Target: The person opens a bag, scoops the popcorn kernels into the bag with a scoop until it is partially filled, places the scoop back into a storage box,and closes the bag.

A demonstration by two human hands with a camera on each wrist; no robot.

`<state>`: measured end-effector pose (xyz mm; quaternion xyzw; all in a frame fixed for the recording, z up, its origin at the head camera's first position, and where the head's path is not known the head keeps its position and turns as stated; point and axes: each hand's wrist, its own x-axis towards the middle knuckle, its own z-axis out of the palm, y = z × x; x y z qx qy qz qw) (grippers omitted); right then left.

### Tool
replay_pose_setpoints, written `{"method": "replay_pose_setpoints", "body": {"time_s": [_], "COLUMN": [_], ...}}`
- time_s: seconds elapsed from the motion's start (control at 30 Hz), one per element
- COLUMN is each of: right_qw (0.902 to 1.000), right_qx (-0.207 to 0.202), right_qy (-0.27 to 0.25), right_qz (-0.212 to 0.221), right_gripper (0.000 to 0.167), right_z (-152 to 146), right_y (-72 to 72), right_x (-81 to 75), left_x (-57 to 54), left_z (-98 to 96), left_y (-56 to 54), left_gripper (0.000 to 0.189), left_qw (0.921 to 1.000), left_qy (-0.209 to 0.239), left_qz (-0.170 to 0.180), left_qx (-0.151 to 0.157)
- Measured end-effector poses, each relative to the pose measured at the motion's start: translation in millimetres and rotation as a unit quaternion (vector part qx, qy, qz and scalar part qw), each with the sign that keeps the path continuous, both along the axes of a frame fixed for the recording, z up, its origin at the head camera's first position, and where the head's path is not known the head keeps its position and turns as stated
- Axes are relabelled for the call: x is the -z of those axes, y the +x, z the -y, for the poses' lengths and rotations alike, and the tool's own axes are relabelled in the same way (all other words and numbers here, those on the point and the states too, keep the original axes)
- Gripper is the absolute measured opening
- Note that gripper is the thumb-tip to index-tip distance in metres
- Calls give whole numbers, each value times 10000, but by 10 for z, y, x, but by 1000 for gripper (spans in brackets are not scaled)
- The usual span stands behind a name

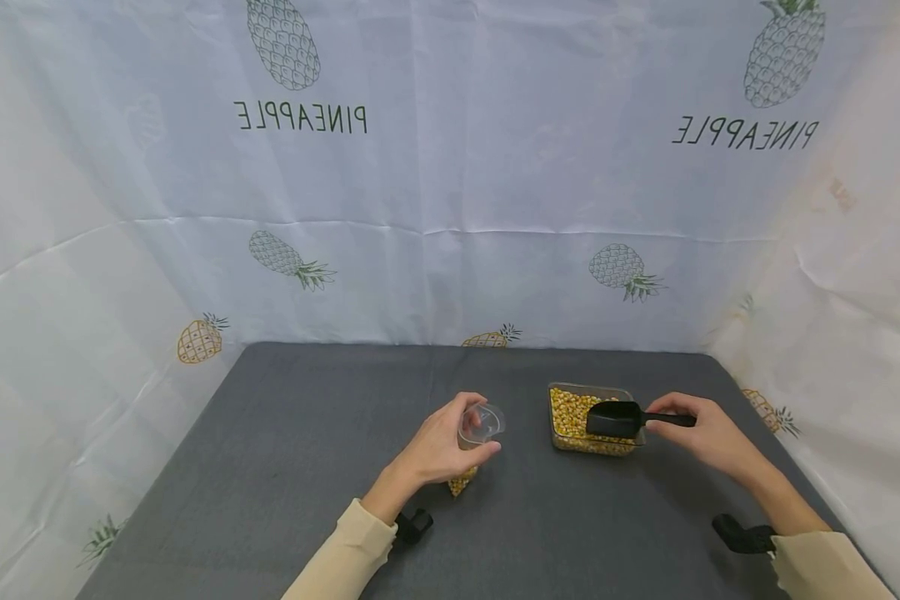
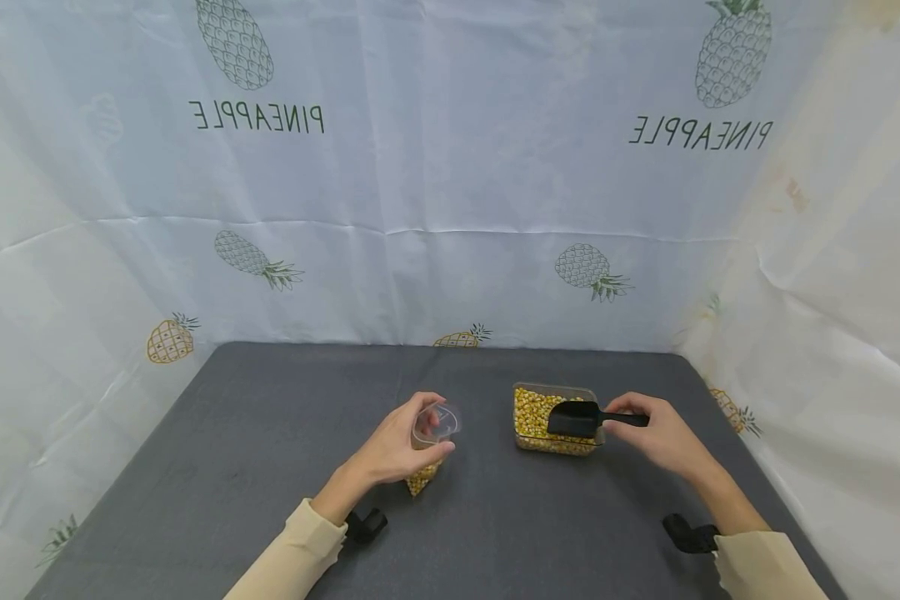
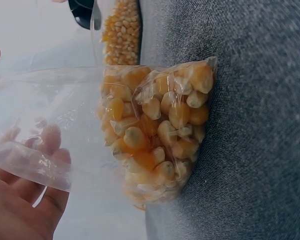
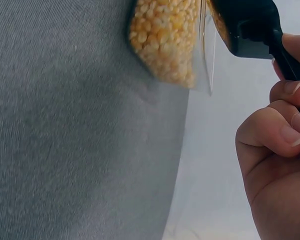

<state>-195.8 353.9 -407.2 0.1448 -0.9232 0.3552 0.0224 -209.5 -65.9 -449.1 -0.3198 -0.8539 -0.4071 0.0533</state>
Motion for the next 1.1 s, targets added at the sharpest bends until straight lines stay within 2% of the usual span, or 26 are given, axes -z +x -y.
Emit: {"method": "replay_pose_setpoints", "body": {"time_s": [0.3,0.77,1.1], "right_qw": [9995,9985,9971], "right_qx": [164,-39,-154], "right_qy": [212,525,731], "right_qz": [162,-117,-142], "right_gripper": [27,24,19], "right_z": [-99,-66,33], "right_y": [-13,-70,-118], "right_x": [24,12,17], "left_x": [4,15,13], "left_z": [4,8,7], "left_y": [-2,9,14], "left_gripper": [62,63,64], "left_qw": [10000,10000,9998], "left_qy": [-46,-86,-104], "left_qz": [-13,30,146], "left_qx": [34,3,-37]}}
